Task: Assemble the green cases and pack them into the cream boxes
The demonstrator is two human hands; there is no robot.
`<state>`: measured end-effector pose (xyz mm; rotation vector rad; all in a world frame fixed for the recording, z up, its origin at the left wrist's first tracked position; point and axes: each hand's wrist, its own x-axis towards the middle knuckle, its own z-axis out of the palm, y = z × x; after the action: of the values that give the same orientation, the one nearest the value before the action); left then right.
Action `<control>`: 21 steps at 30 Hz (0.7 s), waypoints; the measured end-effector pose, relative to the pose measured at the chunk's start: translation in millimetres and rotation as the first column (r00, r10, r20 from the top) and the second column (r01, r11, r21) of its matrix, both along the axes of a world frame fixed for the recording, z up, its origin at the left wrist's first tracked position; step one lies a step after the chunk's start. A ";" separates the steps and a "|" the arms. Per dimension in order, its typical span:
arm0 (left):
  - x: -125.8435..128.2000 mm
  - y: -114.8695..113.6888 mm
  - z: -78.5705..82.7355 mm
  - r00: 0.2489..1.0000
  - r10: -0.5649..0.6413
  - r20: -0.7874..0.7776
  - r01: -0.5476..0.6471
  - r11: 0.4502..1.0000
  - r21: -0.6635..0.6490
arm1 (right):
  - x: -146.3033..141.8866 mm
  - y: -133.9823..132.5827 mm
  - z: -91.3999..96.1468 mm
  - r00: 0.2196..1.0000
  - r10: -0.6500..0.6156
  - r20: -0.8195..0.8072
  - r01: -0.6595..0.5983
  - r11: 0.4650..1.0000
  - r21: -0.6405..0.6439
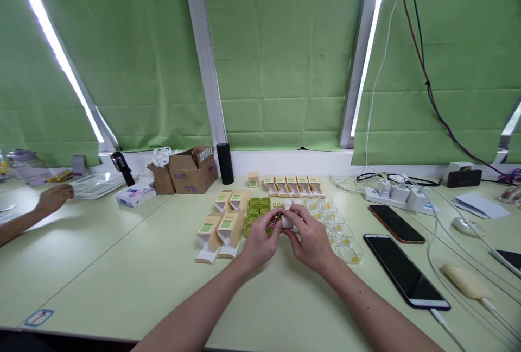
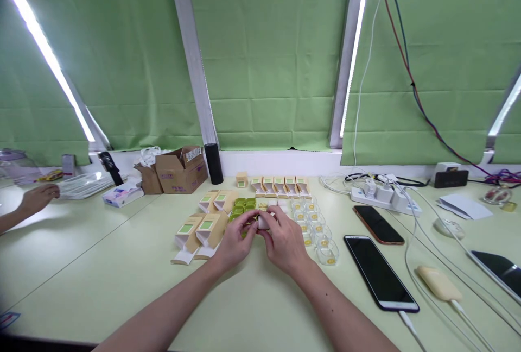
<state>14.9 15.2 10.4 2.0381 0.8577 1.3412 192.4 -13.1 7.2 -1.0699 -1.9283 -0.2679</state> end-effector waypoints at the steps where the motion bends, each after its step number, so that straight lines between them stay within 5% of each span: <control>1: 0.2 -0.3 -0.2 1.000 0.004 -0.004 -0.004 1.000 0.011 | 0.0 0.3 -0.5 1.000 0.009 -0.005 -0.009 1.000 -0.007; 21: 2.4 -0.3 7.3 0.998 0.037 -0.044 -0.041 0.993 -0.108 | -4.0 8.1 -6.1 0.999 0.053 0.001 -0.052 0.992 -0.114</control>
<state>17.2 14.9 17.7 1.9803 0.9724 1.2484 188.5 -5.1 1.1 -1.0913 -1.9918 -0.1321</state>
